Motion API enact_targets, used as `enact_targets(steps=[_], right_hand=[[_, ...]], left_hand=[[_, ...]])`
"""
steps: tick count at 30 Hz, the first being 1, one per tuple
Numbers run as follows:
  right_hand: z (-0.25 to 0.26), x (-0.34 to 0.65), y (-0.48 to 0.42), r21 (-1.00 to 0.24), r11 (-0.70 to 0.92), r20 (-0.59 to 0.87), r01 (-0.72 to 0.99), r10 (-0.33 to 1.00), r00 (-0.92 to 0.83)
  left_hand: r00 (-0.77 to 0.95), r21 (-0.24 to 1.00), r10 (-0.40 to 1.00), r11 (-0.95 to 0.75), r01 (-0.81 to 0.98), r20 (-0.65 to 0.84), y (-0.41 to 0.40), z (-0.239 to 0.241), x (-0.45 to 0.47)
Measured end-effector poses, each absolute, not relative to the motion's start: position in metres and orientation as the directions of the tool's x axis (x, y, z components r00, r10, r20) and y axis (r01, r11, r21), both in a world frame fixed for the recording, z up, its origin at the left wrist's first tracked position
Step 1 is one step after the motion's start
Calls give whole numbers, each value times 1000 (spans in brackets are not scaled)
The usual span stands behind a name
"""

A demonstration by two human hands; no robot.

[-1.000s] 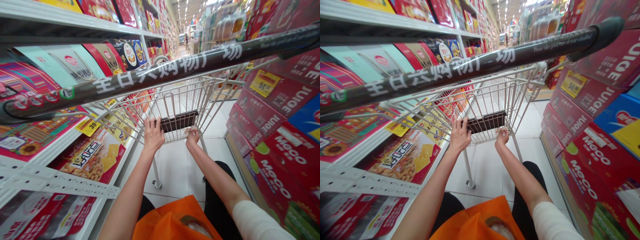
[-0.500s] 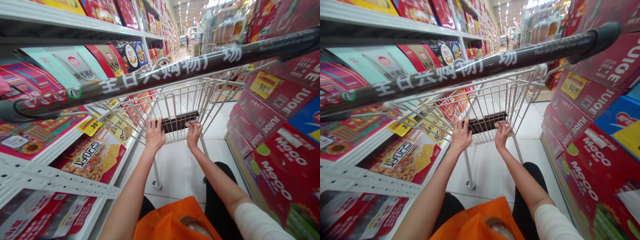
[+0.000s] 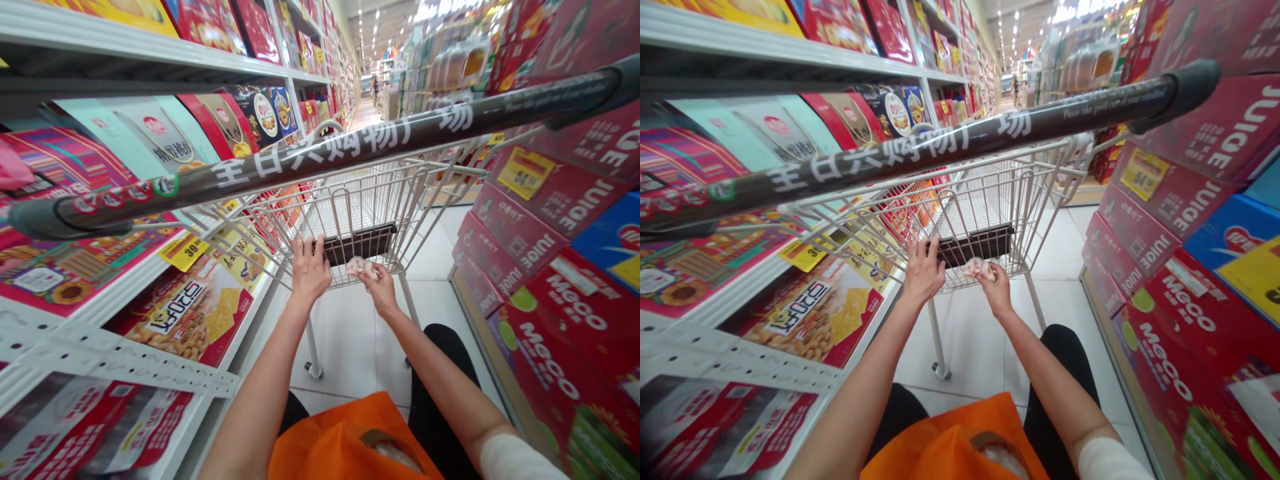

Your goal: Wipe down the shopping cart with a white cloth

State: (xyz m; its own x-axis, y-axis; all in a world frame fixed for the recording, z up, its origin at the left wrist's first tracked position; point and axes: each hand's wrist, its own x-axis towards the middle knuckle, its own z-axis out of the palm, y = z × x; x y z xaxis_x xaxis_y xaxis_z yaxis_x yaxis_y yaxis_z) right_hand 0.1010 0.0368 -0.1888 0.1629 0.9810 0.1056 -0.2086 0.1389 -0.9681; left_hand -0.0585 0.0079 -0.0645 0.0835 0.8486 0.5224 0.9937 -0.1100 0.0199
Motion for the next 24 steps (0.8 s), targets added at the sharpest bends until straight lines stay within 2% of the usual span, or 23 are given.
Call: enact_targets(steps=[3, 5, 7, 10, 12, 14, 15, 19, 21, 24], right_hand=[[-175, 104, 27, -894, -1, 23, -449, 999, -48], [-163, 108, 16, -874, -23, 46, -485, 991, -130], [-150, 113, 5, -892, 1, 86, -453, 982, -167], [-136, 120, -10, -924, 53, 139, -380, 970, -201], [-131, 123, -16, -934, 78, 161, -348, 963, -214], [-130, 124, -19, -935, 83, 166, -345, 962, -219], [-131, 124, -20, -933, 68, 154, -353, 963, -222], [-140, 121, -24, -950, 28, 81, -311, 984, -160], [-145, 117, -26, -972, 167, 170, -164, 985, -8], [-153, 111, -32, -898, 427, 440, 110, 884, 159]], left_hand=[[31, 141, 850, -123, 982, 526, 3, -69, -54], [-57, 306, 840, -134, 943, 540, -5, -79, -46], [-182, 514, 829, -143, 846, 529, -18, -93, -34], [-367, 829, 866, -92, 551, 340, -37, -111, -16], [-344, 949, 922, -69, 306, 178, -46, -116, -7], [-285, 974, 950, -67, 217, 129, -53, -114, -3], [-276, 961, 948, -82, 263, 156, -56, -112, -2], [-292, 765, 870, -137, 630, 396, -65, -107, -1], [-289, 697, 845, -131, 705, 451, -70, -108, 3], [-260, 711, 877, -122, 692, 404, -78, -113, 9]])
